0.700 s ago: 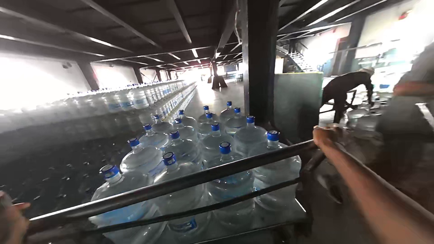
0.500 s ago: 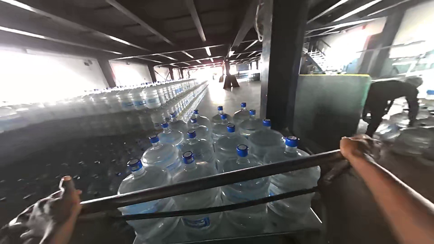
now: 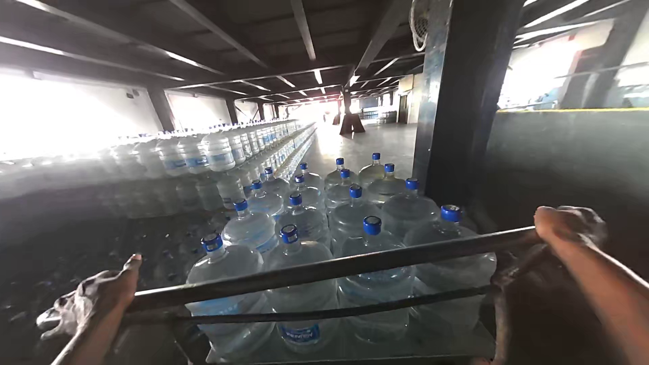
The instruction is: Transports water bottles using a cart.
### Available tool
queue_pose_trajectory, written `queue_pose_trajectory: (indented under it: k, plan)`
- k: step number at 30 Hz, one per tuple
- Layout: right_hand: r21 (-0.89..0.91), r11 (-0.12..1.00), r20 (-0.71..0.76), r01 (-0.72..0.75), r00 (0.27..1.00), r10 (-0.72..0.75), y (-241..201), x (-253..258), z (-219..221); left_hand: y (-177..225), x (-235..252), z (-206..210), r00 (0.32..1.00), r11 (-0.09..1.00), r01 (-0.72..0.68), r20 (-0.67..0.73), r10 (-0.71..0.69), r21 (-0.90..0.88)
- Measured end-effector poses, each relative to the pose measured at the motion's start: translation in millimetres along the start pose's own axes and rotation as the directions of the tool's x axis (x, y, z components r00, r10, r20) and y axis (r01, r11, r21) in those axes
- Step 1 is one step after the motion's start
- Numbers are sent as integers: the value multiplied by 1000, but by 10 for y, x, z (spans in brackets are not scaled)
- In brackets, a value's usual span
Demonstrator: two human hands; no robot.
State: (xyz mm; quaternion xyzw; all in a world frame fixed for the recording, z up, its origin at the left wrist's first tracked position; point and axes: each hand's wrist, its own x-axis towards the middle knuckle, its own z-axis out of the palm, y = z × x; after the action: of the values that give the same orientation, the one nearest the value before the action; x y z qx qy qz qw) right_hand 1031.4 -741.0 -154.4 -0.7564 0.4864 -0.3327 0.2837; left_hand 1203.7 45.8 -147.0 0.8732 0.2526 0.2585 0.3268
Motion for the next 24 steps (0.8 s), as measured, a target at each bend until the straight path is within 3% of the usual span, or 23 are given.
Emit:
queue_pose_trajectory:
  k: [5, 9, 10, 11, 12, 15, 16, 20, 24]
  plan:
    - [-20, 999, -38, -46, 998, 45, -822, 482, 965, 455, 1327, 1241, 997, 999, 19, 77, -23, 48]
    - [-13, 998, -90, -63, 994, 62, -1358, 1068, 1980, 1570, 1379, 1768, 970, 993, 98, 217, -112, 72]
    - [6, 997, -103, -80, 991, 80, -1495, 1191, 2227, 1680, 1533, 1992, 977, 994, 48, 205, -68, 97]
    - [38, 995, -123, -97, 987, 101, -1640, 1270, 2452, 1618, 1832, 2279, 985, 984, -102, 154, 79, 146]
    - [57, 993, -136, -107, 984, 114, -1802, 1347, 2665, 1366, 2406, 2514, 917, 901, -388, 183, 355, 193]
    - [95, 987, -154, -133, 977, 147, -2334, 1608, 3291, 1738, 3361, 3168, 953, 898, -213, 284, 105, 385]
    - [105, 987, -174, -121, 975, 138, -2495, 1703, 3503, 1861, 3580, 3405, 952, 891, -204, 296, 83, 406]
    - [141, 987, -200, -83, 974, 110, -3166, 2069, 4261, 2379, 4404, 4425, 959, 912, -216, 251, 131, 348]
    - [164, 985, -197, -59, 976, 91, -3649, 2687, 5049, 3053, 4867, 5279, 947, 932, -264, 250, 201, 249]
